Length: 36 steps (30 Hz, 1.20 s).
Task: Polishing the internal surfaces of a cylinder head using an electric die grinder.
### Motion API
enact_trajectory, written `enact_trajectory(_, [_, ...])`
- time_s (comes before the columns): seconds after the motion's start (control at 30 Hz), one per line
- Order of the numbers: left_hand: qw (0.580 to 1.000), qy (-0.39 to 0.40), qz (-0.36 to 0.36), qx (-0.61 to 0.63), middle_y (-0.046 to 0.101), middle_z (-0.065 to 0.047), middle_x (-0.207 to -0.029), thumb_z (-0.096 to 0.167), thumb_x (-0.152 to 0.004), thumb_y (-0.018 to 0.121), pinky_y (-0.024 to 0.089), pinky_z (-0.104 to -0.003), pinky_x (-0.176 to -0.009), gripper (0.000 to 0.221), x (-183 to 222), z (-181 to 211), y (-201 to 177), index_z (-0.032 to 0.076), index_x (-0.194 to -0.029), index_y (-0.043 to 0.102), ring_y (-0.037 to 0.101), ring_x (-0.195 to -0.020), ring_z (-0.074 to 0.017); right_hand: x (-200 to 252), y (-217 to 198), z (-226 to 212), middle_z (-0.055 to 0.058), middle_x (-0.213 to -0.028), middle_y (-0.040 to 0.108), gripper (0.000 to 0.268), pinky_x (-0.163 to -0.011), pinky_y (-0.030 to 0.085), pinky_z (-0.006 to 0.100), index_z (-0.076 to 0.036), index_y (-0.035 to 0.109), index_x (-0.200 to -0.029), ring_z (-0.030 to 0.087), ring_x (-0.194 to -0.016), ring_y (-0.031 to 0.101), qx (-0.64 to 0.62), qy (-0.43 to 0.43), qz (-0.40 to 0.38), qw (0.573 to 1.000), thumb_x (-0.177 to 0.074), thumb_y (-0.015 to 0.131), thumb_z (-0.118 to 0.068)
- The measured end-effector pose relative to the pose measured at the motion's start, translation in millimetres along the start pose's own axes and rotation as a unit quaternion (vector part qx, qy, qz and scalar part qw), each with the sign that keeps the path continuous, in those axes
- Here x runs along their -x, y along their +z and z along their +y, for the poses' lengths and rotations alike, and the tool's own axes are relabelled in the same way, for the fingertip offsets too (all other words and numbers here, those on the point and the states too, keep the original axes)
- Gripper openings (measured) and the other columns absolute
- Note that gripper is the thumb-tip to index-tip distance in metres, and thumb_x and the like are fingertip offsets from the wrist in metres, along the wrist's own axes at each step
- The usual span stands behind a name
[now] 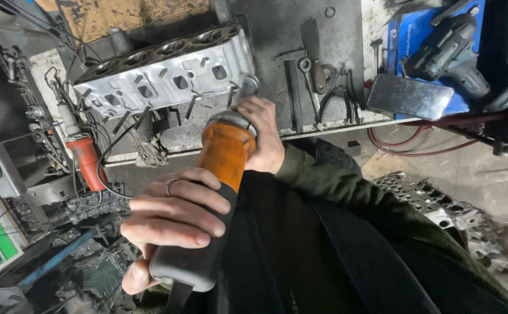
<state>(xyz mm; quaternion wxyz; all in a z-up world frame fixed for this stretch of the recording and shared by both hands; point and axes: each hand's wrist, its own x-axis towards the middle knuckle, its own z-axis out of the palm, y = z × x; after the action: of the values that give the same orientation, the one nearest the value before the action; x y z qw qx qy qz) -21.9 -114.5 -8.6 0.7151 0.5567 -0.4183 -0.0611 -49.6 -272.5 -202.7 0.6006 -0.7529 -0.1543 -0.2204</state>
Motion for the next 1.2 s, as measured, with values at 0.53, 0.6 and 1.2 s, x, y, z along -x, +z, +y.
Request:
enact_trajectory(0.53, [0.999,0.011,0.019,-0.028,0.076,-0.023,-0.086,0.044,-0.092,0.043,0.062,-0.056,-0.075,0.057,25,5,9,-0.005,-0.094,0.072,0.078,-0.080,-0.0406,20,11,-5,0.023,-0.146,0.049,0.097,-0.120,0.038,0.057,0.000,0.036,-0.148,0.043,-0.138,0.047,-0.052,0.020,-0.057,0.997,-0.074,0.092,-0.030])
enact_trajectory(0.6, [0.999,0.020,0.011,-0.027,0.076,-0.023,-0.087,0.044,-0.092,0.043,0.062,-0.056,-0.075,0.057,23,3,4,-0.005,-0.094,0.072,0.078,-0.080,-0.0411,22,14,-3,0.023,-0.145,0.050,0.095,-0.120,0.038,0.057,0.000,0.037,-0.147,0.042,-0.138,0.047,-0.046,0.020,-0.053,0.997,-0.075,0.092,-0.028])
enact_trajectory(1.2, [0.999,0.017,0.044,-0.020,0.076,-0.017,-0.077,0.045,-0.094,0.039,0.064,-0.053,-0.073,0.059,-11,2,20,-0.002,-0.085,0.073,0.078,-0.073,-0.0365,33,6,9,0.018,-0.143,0.054,0.096,-0.121,0.039,0.053,-0.005,0.043,-0.145,0.038,-0.138,0.048,-0.063,0.062,-0.012,0.996,-0.068,0.094,-0.031])
